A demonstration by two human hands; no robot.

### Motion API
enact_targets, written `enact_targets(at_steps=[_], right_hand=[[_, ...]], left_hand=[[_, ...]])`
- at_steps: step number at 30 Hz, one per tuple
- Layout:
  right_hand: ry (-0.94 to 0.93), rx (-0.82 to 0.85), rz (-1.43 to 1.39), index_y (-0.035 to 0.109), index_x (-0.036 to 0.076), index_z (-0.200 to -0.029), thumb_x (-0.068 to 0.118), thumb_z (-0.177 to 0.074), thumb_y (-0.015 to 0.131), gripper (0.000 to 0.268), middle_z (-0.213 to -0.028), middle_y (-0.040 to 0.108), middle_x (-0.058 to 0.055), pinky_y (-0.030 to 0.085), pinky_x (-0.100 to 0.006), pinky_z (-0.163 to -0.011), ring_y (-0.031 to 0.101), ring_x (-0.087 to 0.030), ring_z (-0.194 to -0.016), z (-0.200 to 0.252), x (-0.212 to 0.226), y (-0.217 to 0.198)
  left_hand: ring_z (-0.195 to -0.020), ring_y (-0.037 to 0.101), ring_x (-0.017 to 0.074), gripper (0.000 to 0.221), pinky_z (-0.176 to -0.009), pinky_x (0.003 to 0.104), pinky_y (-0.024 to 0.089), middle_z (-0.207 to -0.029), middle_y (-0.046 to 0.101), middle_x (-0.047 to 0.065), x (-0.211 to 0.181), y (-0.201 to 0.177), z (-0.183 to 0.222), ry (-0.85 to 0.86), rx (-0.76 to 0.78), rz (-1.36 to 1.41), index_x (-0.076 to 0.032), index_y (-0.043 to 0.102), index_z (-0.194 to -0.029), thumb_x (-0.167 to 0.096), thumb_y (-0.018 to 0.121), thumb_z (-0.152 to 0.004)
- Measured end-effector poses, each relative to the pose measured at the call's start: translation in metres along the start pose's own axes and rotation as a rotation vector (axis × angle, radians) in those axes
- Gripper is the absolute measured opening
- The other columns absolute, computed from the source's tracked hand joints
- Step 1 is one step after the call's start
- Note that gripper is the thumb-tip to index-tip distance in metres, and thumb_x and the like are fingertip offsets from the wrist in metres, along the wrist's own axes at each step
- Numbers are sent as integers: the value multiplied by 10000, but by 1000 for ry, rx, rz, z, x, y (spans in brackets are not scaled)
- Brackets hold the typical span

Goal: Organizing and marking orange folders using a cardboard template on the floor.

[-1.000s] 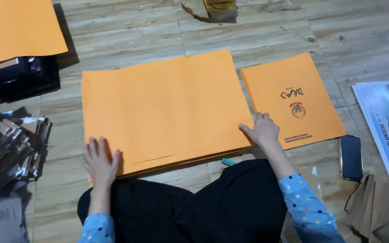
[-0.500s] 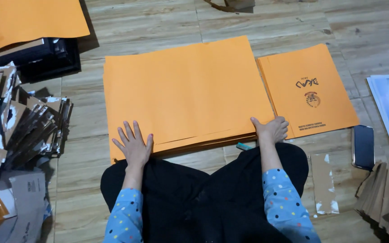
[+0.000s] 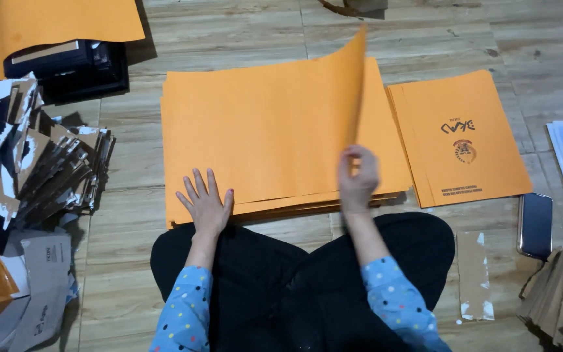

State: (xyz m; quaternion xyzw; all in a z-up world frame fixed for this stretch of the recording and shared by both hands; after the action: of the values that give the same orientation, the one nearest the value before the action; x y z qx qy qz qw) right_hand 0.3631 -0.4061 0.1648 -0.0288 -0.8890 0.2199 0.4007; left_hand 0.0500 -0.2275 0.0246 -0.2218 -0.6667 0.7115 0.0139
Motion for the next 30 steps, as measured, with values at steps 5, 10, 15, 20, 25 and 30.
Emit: enact_targets(at_steps=[5, 10, 15, 20, 25, 30], right_hand=[[-838, 348, 57, 536, 147, -811, 171, -729, 522, 86, -867, 532, -15, 423, -289, -602, 542, -208, -812, 130, 159, 99], [-904, 440, 71, 528, 132, -762, 130, -740, 512, 27, -811, 513, -21, 412, -269, -574, 533, -199, -777, 179, 156, 134], [-914, 508, 102, 532, 116, -775, 139, -733, 526, 48, -836, 521, -43, 420, -279, -568, 537, -212, -796, 184, 146, 142], [-549, 484, -169, 539, 115, -931, 195, -834, 500, 132, -801, 534, -41, 470, -306, -647, 588, -230, -807, 131, 128, 114], [57, 9, -332, 425, 71, -976, 206, -939, 479, 150, -872, 497, -96, 404, -338, -745, 539, -253, -839, 0, -3, 25], [405, -398, -886, 450, 27, -1112, 183, -884, 547, 293, -1162, 550, -159, 521, -408, -922, 588, -262, -1051, -82, -130, -55]], left_hand=[[-1343, -6, 399, 651, -1022, 605, -71, -1492, 43, 137, 2, -1, 1, 43, 4, 34, -181, 171, -1430, -434, 390, -871], [-1350, -36, 378, 739, -1034, 571, -96, -1502, 4, 117, 6, 4, 1, 24, 37, -30, -151, 172, -1432, -141, 524, -782], [-1347, -39, 379, 775, -1029, 582, -102, -1494, 21, 112, -3, -7, 4, 24, 51, 5, -206, 127, -1438, -107, 498, -765], [-1342, 29, 397, 619, -1021, 594, -73, -1477, 111, 151, -2, -10, 4, 75, -53, 48, -171, 226, -1418, -476, 356, -895], [-1339, 34, 409, 643, -1011, 614, -69, -1476, 116, 160, -12, -5, 7, 95, -48, 60, -163, 232, -1416, -505, 352, -886], [-1342, -76, 370, 644, -1030, 563, -76, -1481, -46, 115, -68, 9, 20, 108, 154, 23, -183, 83, -1427, -491, 257, -888]])
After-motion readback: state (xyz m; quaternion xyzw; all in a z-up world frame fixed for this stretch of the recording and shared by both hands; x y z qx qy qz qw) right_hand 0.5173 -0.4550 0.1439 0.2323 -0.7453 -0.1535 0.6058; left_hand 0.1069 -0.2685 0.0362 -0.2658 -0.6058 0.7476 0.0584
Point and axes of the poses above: each hand's wrist, its own z-axis away from the middle knuckle, its own y-axis out of the palm, x = y × z, the point moved 10 cm from there along -z, towards the middle knuckle
